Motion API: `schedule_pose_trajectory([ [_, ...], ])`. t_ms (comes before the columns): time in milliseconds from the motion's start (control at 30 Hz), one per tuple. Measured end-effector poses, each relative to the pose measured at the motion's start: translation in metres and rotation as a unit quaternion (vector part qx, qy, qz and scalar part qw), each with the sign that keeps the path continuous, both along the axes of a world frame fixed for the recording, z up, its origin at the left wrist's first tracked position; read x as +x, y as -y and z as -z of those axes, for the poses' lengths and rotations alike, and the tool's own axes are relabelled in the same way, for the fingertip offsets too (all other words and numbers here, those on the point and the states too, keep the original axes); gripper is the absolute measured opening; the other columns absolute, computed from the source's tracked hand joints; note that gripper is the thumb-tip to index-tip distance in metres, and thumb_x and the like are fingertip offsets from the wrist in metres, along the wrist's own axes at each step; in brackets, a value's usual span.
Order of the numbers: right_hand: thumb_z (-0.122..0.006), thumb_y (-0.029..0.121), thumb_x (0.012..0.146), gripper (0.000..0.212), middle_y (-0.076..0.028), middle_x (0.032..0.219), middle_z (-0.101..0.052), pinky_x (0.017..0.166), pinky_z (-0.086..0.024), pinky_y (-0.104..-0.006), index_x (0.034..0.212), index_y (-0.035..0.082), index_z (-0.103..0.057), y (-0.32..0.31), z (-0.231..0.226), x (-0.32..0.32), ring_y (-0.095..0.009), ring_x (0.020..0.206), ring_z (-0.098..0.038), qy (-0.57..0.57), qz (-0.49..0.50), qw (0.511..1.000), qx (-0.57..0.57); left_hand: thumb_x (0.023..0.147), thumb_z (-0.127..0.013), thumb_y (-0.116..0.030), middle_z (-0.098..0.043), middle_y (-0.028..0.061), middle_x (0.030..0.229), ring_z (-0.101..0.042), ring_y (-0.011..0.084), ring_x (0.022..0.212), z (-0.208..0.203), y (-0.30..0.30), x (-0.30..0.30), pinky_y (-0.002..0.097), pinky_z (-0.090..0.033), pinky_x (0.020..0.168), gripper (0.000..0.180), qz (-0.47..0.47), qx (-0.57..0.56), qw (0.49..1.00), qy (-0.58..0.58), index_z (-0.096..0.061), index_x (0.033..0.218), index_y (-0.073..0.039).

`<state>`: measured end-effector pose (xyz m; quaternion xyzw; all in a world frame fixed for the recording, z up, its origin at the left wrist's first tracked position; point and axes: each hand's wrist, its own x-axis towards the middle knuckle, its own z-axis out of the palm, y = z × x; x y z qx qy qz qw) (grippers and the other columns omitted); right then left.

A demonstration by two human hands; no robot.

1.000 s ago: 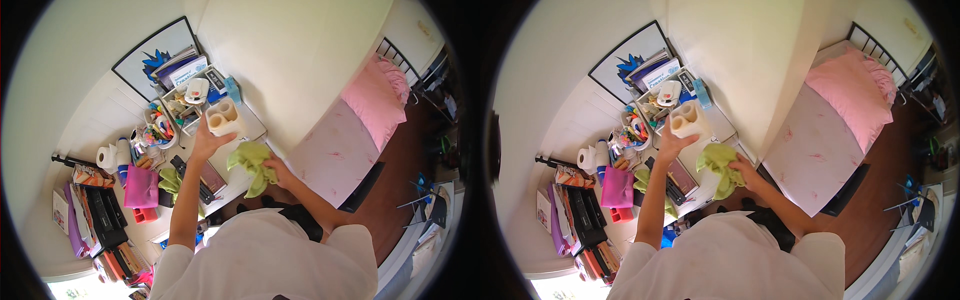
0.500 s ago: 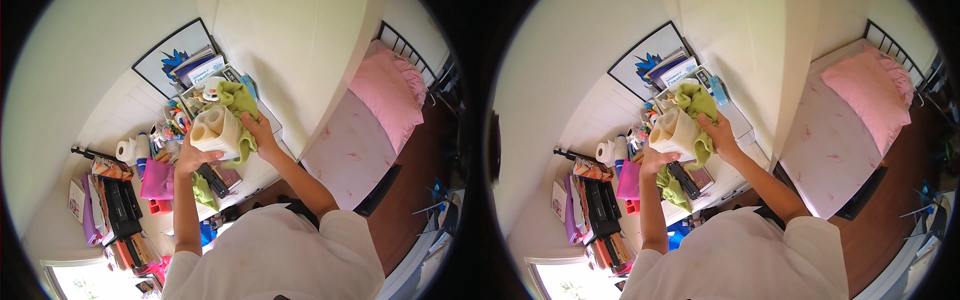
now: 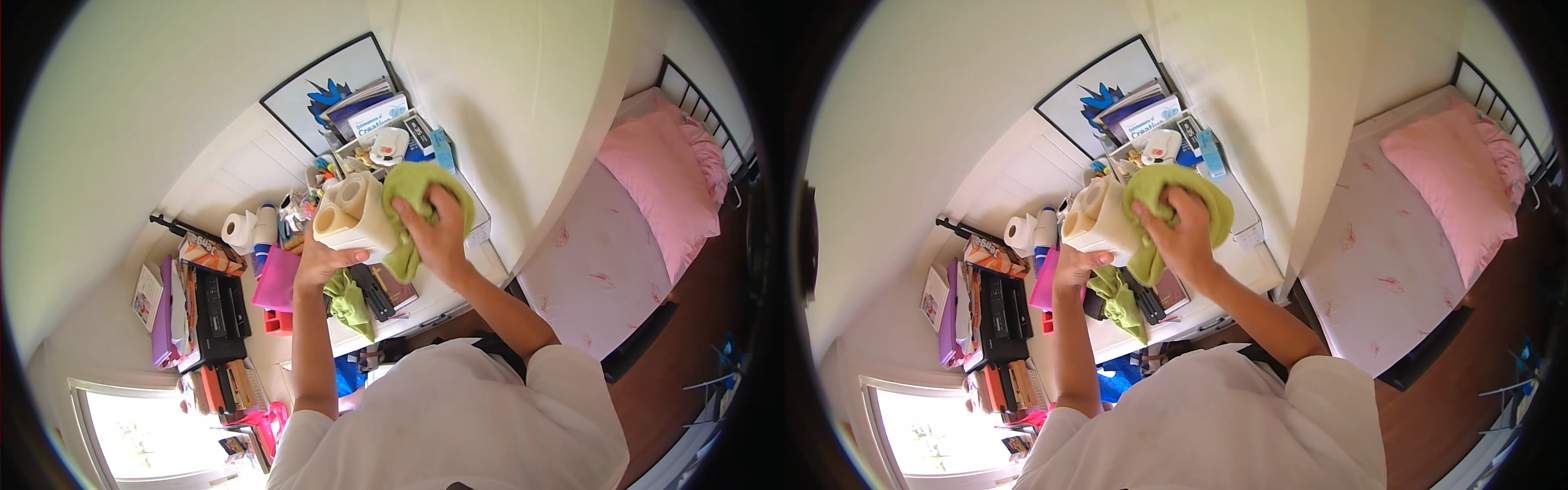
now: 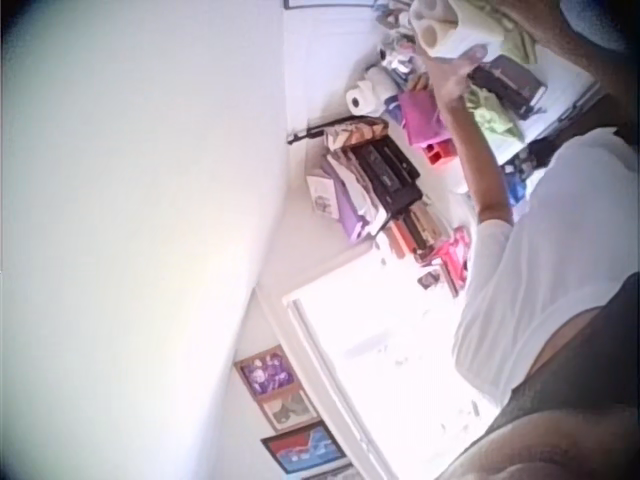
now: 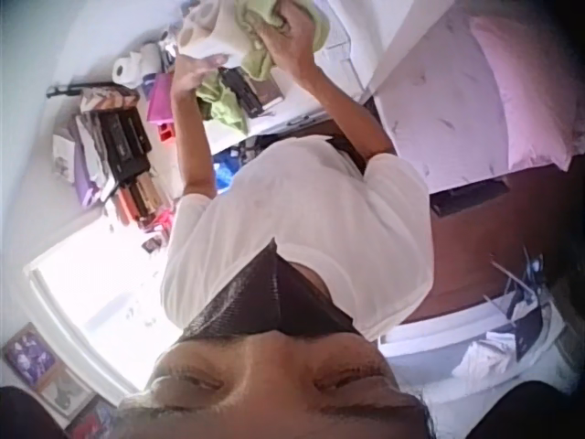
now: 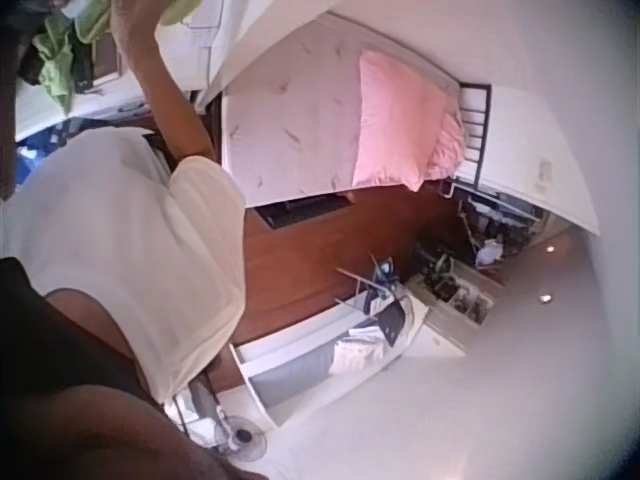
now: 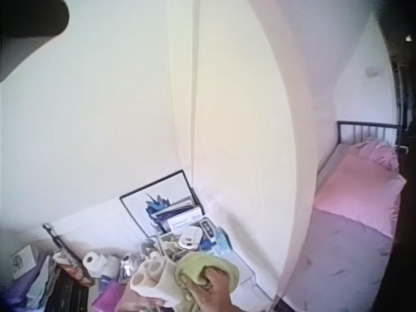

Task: The person wipes down a white desk and various objects on it using a green cloth, including a passport, a white container, a medicine box, a product box, a small fan, and a wire basket.

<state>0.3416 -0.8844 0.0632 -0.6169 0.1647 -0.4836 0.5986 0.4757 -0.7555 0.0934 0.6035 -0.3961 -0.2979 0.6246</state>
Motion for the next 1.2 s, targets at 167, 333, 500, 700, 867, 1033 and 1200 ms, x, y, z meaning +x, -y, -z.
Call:
schedule_pose_trajectory([
  [167,-0.071,0.012,0.073,0.024,-0.011,0.086,-0.062,0.070,-0.046,-0.0302,0.093,0.002,-0.062,-0.037,0.003,-0.012,-0.022,0.076,-0.061,0.058,0.024,0.964,-0.259,0.049,-0.089,-0.022,-0.058,0.0091,0.112,-0.057,0.0185,0.100,0.013,-0.009,0.012,0.0324,-0.047,0.088,0.088,-0.041,-0.032,0.999,-0.001,-0.045,0.123,0.000],
  [333,-0.069,0.018,0.077,0.025,-0.011,0.090,-0.063,0.071,-0.047,-0.0325,0.092,0.000,-0.060,0.011,-0.013,0.016,-0.021,0.076,-0.061,0.076,-0.097,0.988,0.094,0.049,-0.087,-0.029,-0.058,0.0086,0.110,-0.057,0.0189,0.098,-0.001,-0.008,0.001,0.0315,-0.047,0.085,0.089,-0.021,-0.020,0.999,0.012,-0.045,0.123,0.000],
  [500,-0.068,0.018,0.078,0.026,-0.010,0.096,-0.061,0.071,-0.048,-0.0300,0.096,0.001,-0.061,-0.009,-0.013,-0.003,-0.019,0.080,-0.062,0.091,-0.082,0.991,-0.051,0.049,-0.087,-0.029,-0.058,0.0089,0.110,-0.057,0.0183,0.098,0.003,-0.007,0.003,0.0320,-0.047,0.086,0.090,-0.042,-0.046,0.998,0.009,-0.045,0.123,0.000],
  [700,-0.067,0.015,0.079,0.023,-0.007,0.096,-0.063,0.071,-0.049,-0.0280,0.096,0.000,-0.061,0.018,-0.026,0.015,-0.014,0.080,-0.061,0.029,-0.092,0.995,0.002,0.049,-0.087,-0.018,-0.059,0.0091,0.111,-0.057,0.0180,0.101,-0.009,-0.009,0.004,0.0333,-0.046,0.089,0.086,-0.008,-0.001,1.000,0.007,-0.045,0.123,0.000],
  [867,-0.065,0.020,0.084,0.035,-0.004,0.094,-0.062,0.069,-0.050,-0.0231,0.111,0.000,-0.057,0.032,-0.009,0.004,-0.009,0.079,-0.059,0.094,-0.305,0.883,0.346,0.046,-0.089,-0.016,-0.056,0.0071,0.116,-0.053,0.0168,0.106,-0.015,0.004,-0.010,0.0326,-0.043,0.093,0.091,0.001,0.017,0.998,0.058,-0.043,0.124,-0.002],
  [1033,-0.064,0.021,0.085,0.035,-0.004,0.095,-0.061,0.073,-0.046,-0.0226,0.112,0.000,-0.057,0.010,0.003,-0.019,-0.009,0.085,-0.057,0.094,-0.248,0.945,0.193,0.049,-0.087,-0.016,-0.055,0.0062,0.114,-0.053,0.0167,0.105,-0.012,0.010,-0.015,0.0329,-0.043,0.092,0.086,-0.031,-0.007,0.993,0.116,-0.043,0.122,-0.004],
  [1200,-0.056,0.025,0.090,0.035,-0.007,0.106,-0.059,0.080,-0.045,-0.0247,0.112,-0.002,-0.055,0.020,-0.001,-0.027,-0.010,0.092,-0.056,0.158,-0.287,0.928,0.175,0.047,-0.088,-0.018,-0.052,0.0055,0.117,-0.049,0.0174,0.111,-0.007,-0.009,-0.007,0.0343,-0.038,0.096,0.087,-0.062,0.032,0.949,0.306,-0.046,0.122,-0.007],
])
